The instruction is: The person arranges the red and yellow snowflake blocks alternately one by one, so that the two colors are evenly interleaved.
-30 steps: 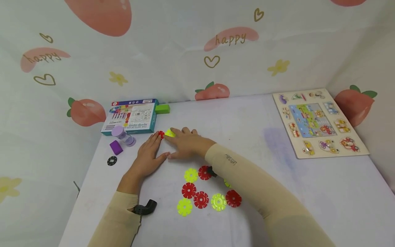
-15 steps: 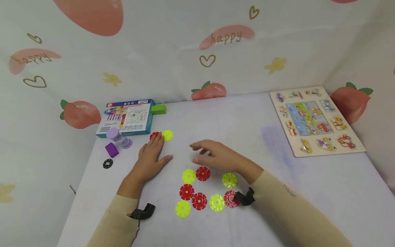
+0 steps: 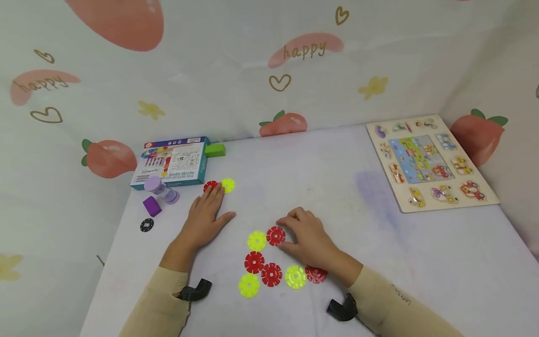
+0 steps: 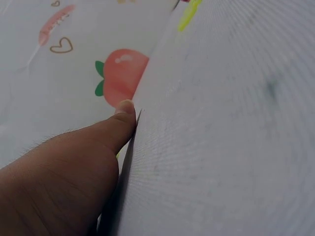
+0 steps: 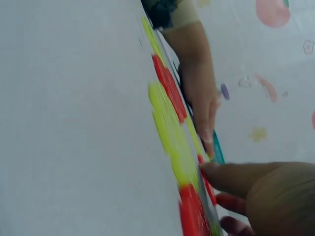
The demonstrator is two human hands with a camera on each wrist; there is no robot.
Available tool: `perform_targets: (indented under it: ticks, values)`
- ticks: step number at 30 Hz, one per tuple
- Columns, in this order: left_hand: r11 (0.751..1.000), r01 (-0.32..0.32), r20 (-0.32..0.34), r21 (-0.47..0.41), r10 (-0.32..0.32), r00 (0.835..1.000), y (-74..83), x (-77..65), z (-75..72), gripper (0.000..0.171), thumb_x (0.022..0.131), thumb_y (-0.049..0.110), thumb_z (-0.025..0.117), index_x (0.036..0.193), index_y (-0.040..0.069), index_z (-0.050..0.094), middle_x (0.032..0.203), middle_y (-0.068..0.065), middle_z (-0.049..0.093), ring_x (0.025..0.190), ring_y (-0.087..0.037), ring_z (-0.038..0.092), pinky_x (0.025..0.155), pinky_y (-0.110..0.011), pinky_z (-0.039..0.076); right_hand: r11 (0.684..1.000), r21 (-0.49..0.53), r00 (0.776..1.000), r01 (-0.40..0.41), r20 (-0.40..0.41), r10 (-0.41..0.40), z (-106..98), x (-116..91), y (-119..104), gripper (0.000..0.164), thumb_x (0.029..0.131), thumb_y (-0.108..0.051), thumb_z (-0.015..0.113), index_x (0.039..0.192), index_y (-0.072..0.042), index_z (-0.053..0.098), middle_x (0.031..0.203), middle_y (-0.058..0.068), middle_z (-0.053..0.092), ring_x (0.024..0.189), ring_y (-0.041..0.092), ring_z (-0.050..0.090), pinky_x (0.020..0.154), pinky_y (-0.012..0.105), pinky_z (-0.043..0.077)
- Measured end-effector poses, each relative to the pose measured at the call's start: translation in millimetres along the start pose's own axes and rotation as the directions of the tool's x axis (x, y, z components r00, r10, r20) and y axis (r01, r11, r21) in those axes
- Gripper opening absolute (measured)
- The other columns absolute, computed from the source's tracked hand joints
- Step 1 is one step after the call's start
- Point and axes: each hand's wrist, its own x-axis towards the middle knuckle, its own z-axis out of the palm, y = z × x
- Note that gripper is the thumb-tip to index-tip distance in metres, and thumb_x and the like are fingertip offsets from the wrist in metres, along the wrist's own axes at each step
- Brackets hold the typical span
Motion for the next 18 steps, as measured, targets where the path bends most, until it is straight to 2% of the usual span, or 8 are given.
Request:
perform_targets:
  ticks: [2,4,7,10,13,18]
  values:
    - [1.0,0.008,0.007,0.002,-0.008,1.0,-0.3,-0.5,-0.3,0.086,0.089,0.067,0.044,0.154,0.016,0.019,0.159,0.002,0.01,0.144,-0.023,-0.001,0.111,-0.054,0.004,0.999,-0.037,0.999,-0.027,-0.018,0.026,4,1,-4,0.047,0.076,-0.039,0.081,0.117,-0.023,0.064,0.109,-0.009,0.049,0.098,0.013,0.043,0.08,0.039,0.035]
    - [1.0,0.009,0.011,0.0,-0.009,1.0,-1.3,-0.8,0.0,0.086,0.089,0.067,0.043,0.154,0.016,0.019,0.159,0.002,0.009,0.144,-0.022,-0.001,0.111,-0.054,0.004,0.998,-0.018,0.998,-0.062,-0.018,0.062,4,3,-8,0.044,0.075,-0.034,0.082,0.112,-0.022,0.063,0.106,-0.009,0.051,0.095,0.013,0.045,0.078,0.038,0.035]
    - [1.0,0.007,0.011,0.0,-0.007,1.0,-2.7,-1.2,0.0,0.087,0.089,0.068,0.042,0.154,0.016,0.019,0.159,0.002,0.009,0.144,-0.022,-0.001,0.111,-0.053,0.004,0.987,0.094,0.992,-0.128,0.032,0.125,-2,7,-11,0.032,0.08,-0.026,0.079,0.105,-0.022,0.06,0.095,-0.01,0.056,0.086,0.012,0.051,0.075,0.033,0.042]
    - [1.0,0.0,0.012,-0.001,0.0,1.0,-4.0,-0.7,-0.4,0.087,0.089,0.069,0.041,0.154,0.016,0.018,0.159,0.002,0.009,0.144,-0.022,-0.001,0.111,-0.054,0.005,0.956,0.221,0.98,-0.194,0.081,0.18,-13,16,-9,0.02,0.088,-0.018,0.071,0.103,-0.021,0.059,0.086,-0.007,0.058,0.075,0.014,0.054,0.066,0.028,0.049]
    - [1.0,-0.007,0.013,-0.008,0.007,1.0,-5.2,-0.9,-1.5,0.087,0.089,0.068,0.042,0.154,0.016,0.018,0.16,0.002,0.008,0.144,-0.022,-0.001,0.111,-0.054,0.005,0.933,0.274,0.972,-0.234,0.072,0.223,-23,34,-3,0.014,0.093,-0.014,0.064,0.104,-0.02,0.058,0.088,-0.002,0.058,0.076,0.017,0.056,0.064,0.03,0.051]
    - [1.0,-0.009,0.008,-0.021,0.009,1.0,-6.8,-3.1,-1.2,0.085,0.09,0.066,0.044,0.154,0.015,0.02,0.159,0.002,0.009,0.144,-0.023,0.0,0.111,-0.055,0.006,0.927,0.256,0.961,-0.273,0.027,0.276,-30,76,7,0.008,0.096,-0.012,0.059,0.102,-0.016,0.06,0.094,0.0,0.06,0.085,0.019,0.055,0.07,0.033,0.05]
